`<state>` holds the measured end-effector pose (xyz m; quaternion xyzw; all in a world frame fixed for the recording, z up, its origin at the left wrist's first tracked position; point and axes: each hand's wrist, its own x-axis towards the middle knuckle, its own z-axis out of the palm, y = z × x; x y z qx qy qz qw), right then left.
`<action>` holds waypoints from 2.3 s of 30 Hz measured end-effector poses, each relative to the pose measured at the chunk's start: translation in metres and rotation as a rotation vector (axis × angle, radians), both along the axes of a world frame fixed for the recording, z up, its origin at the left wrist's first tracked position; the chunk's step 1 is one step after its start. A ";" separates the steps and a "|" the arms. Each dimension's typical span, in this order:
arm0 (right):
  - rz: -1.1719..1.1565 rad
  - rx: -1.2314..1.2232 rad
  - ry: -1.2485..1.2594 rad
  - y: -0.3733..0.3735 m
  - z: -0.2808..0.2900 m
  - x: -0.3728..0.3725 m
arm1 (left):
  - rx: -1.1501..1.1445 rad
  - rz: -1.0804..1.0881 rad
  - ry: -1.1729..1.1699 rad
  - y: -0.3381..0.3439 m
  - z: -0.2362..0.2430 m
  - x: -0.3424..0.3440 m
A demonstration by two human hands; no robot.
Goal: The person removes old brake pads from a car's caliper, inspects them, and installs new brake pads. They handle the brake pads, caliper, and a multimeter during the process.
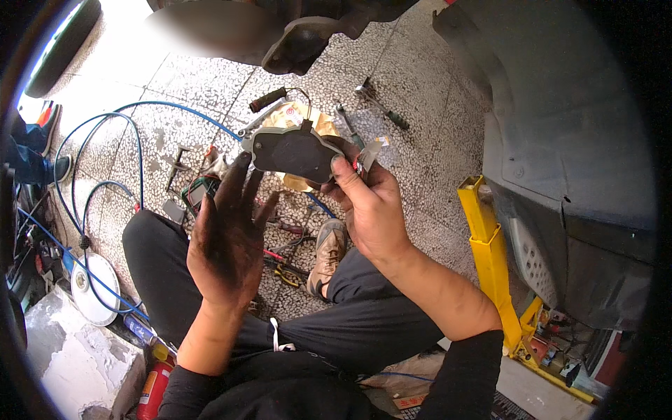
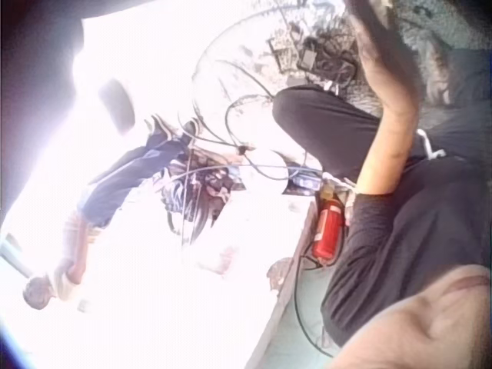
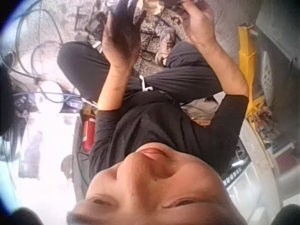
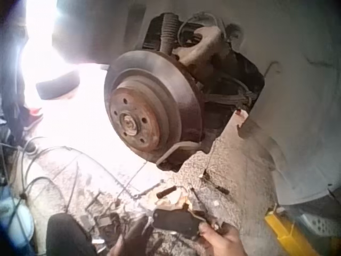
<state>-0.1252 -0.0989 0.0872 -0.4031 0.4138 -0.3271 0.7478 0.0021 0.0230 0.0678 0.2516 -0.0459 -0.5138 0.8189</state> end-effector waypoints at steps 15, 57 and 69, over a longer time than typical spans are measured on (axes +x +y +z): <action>0.112 -0.372 0.127 0.004 -0.004 -0.006 | -0.143 -0.058 0.414 -0.004 0.007 0.005; 0.145 -0.378 0.297 0.006 -0.004 -0.005 | 0.582 0.135 -2.269 0.000 -0.004 0.049; 0.088 -0.295 0.194 0.007 -0.003 -0.001 | 0.198 -0.069 -1.106 0.017 -0.030 0.055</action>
